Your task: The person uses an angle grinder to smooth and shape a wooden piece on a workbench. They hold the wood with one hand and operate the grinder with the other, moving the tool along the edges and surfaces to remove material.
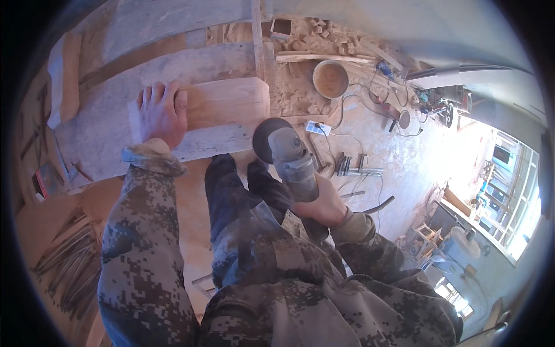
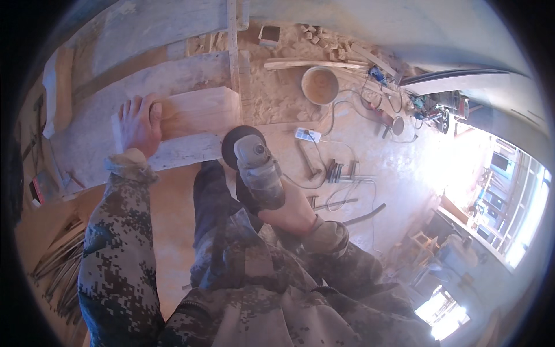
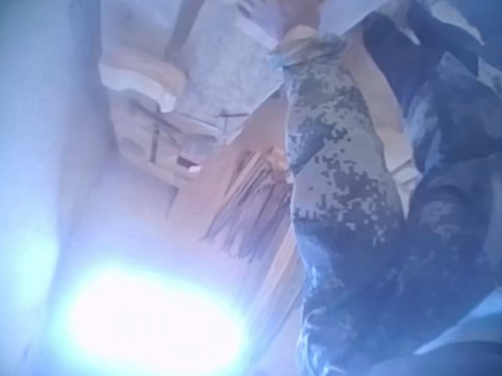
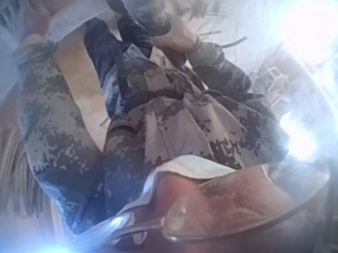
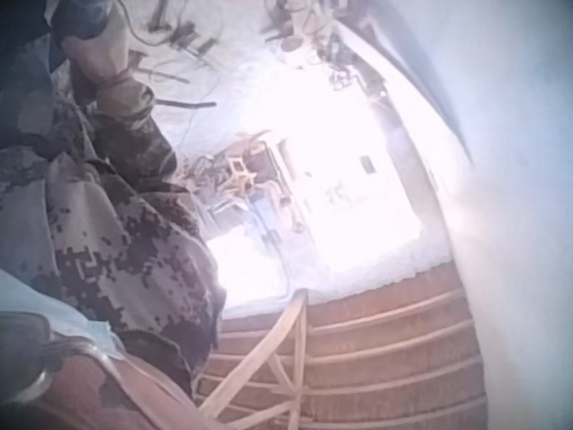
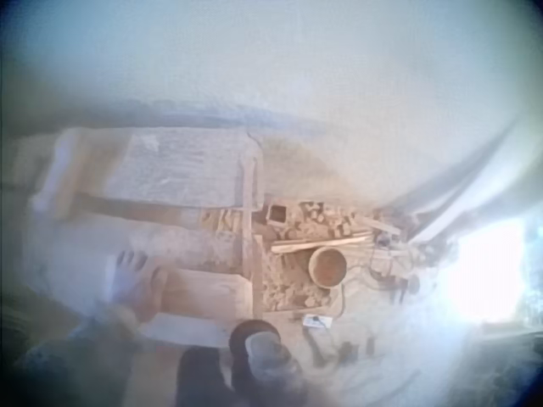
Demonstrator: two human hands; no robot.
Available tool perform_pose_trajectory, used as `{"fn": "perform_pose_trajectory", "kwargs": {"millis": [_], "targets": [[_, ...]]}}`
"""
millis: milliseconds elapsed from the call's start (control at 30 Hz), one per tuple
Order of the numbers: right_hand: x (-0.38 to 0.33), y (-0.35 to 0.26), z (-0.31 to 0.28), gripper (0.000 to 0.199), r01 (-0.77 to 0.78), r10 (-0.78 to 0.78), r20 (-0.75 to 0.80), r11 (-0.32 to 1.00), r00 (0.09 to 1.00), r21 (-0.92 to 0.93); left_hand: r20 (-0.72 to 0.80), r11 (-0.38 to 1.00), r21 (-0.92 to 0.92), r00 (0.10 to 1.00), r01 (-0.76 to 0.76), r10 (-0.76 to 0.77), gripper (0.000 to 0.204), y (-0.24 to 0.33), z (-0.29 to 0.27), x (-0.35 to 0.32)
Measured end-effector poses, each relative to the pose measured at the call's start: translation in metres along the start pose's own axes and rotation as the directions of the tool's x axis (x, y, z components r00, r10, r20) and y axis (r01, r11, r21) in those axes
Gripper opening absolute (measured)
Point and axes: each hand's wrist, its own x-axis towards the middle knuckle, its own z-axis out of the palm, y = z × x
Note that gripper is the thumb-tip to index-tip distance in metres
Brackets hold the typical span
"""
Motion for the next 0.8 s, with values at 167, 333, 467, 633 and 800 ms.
{"fn": "perform_pose_trajectory", "kwargs": {"millis": [167,333,467,633,800], "targets": [[0.036,-0.015,-0.005,0.060,0.068,-0.076,-0.062,0.991,0.995,-0.118,-0.022,1.000,0.021,1.000,-0.008,0.009,0.034,-0.002,0.004,0.001],[0.090,-0.060,-0.023,0.043,0.062,-0.077,-0.122,0.991,0.990,-0.119,-0.032,1.000,0.021,0.999,-0.015,0.016,0.035,-0.007,0.005,0.000],[0.107,-0.060,-0.029,0.037,0.138,-0.129,-0.162,0.989,0.978,0.049,-0.030,1.000,-0.010,1.000,-0.009,0.008,0.035,-0.004,0.004,0.002],[0.097,-0.046,-0.022,0.042,0.041,-0.029,-0.084,0.989,0.996,0.139,-0.060,0.999,-0.029,0.998,-0.021,0.019,0.036,-0.005,0.008,0.001],[0.061,0.000,-0.009,0.047,0.003,-0.001,-0.008,0.951,1.000,0.308,-0.014,1.000,0.001,1.000,-0.001,0.001,0.035,-0.005,0.003,0.000]]}}
